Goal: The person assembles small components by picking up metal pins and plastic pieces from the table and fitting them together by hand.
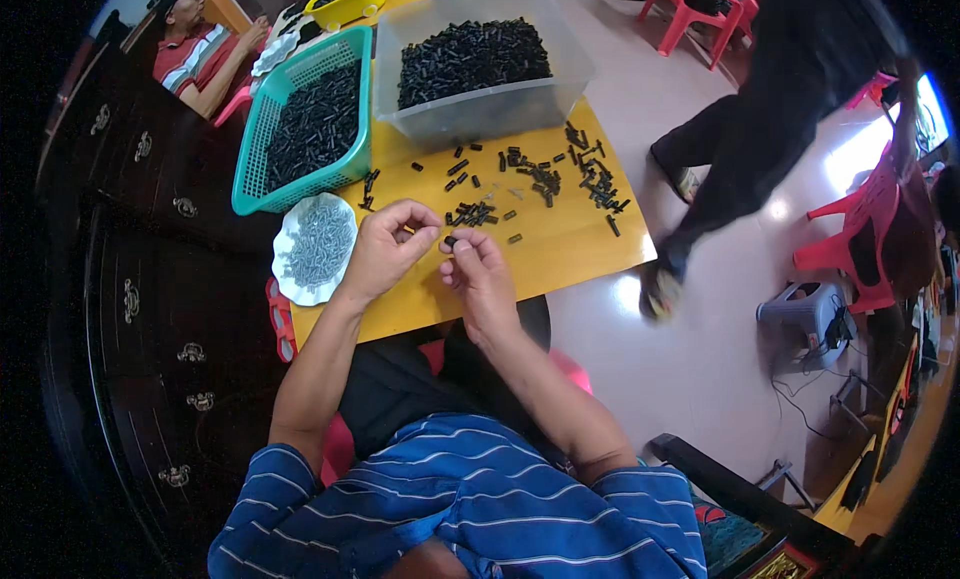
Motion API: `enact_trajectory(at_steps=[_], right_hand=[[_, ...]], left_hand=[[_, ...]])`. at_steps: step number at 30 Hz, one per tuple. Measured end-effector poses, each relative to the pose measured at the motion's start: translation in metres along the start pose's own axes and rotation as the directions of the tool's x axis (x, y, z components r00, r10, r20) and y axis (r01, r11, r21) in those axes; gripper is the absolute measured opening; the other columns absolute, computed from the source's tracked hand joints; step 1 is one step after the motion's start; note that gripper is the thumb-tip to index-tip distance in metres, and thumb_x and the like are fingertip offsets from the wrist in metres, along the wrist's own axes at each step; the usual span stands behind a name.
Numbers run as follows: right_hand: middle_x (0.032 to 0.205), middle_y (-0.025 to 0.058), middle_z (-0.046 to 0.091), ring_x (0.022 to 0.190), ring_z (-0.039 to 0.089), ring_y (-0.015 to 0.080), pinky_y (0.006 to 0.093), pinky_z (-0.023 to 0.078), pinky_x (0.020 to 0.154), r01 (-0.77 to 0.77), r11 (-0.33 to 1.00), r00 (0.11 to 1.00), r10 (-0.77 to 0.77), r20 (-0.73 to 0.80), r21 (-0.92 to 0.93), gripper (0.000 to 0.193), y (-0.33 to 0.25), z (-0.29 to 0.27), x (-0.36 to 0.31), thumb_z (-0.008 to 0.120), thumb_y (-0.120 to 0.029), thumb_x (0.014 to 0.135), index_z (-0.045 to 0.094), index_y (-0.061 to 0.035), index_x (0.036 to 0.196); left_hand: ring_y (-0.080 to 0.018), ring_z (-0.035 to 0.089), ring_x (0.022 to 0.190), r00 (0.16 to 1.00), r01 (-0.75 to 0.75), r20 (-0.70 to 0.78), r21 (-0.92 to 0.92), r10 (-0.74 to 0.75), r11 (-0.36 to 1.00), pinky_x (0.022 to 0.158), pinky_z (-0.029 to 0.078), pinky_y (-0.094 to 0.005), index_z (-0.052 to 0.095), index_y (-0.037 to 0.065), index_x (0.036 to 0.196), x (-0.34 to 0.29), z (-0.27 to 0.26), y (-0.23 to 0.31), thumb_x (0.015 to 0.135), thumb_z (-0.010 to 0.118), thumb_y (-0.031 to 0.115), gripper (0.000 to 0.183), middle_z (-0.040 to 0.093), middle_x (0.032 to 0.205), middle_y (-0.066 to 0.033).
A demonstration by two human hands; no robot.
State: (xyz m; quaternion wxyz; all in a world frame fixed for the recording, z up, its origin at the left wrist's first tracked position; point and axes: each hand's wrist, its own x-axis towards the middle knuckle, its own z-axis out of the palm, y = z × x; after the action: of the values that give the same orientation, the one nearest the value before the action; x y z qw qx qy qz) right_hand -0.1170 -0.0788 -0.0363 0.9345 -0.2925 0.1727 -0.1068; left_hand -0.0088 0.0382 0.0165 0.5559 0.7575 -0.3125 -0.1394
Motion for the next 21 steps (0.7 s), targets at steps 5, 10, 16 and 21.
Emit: enact_trajectory(at_steps=[5,10,16,21], right_hand=[[0.103,0.0014,0.064,0.08,0.06,0.0088,0.0229,0.05,0.075,0.071,0.988,0.998,-0.069,0.013,-0.135,0.018,0.001,0.005,-0.006,0.063,-0.015,0.102,0.059,-0.0086,0.118],[0.1,0.0004,0.065,0.08,0.06,0.0084,0.0229,0.05,0.075,0.056,0.981,0.998,-0.055,0.013,-0.186,0.018,0.002,0.007,-0.005,0.064,-0.016,0.101,0.06,-0.009,0.117],[0.094,0.0002,0.065,0.08,0.06,0.0082,0.0235,0.049,0.076,0.035,0.976,0.998,-0.023,0.06,-0.216,0.018,0.002,0.004,-0.006,0.064,-0.019,0.101,0.06,-0.0094,0.116],[0.09,0.0001,0.064,0.079,0.059,0.0083,0.0241,0.048,0.076,0.002,0.971,0.99,0.032,0.139,-0.239,0.021,0.0,0.005,-0.009,0.064,-0.017,0.099,0.061,-0.0085,0.117]], left_hand=[[-0.006,0.066,0.086,0.998,0.043,0.053,-0.057,-0.04,0.997,0.072,0.053,-0.02,0.068,0.0,0.105,-0.014,-0.008,0.001,0.093,0.069,0.0,0.012,0.068,0.096,-0.0008],[-0.0054,0.064,0.088,1.0,0.02,0.017,-0.074,-0.019,0.997,0.073,0.053,-0.0195,0.066,0.001,0.108,-0.017,-0.01,0.004,0.093,0.069,0.001,0.015,0.067,0.097,-0.0001],[-0.0055,0.064,0.089,1.0,-0.001,0.016,-0.038,0.002,0.999,0.075,0.053,-0.0207,0.067,0.002,0.109,-0.018,-0.011,0.001,0.093,0.069,0.001,0.016,0.067,0.097,-0.0002],[-0.0064,0.064,0.089,1.0,-0.015,0.021,-0.002,0.015,1.0,0.075,0.053,-0.022,0.067,0.002,0.11,-0.021,-0.011,0.003,0.092,0.068,0.0,0.018,0.068,0.097,-0.0008]])
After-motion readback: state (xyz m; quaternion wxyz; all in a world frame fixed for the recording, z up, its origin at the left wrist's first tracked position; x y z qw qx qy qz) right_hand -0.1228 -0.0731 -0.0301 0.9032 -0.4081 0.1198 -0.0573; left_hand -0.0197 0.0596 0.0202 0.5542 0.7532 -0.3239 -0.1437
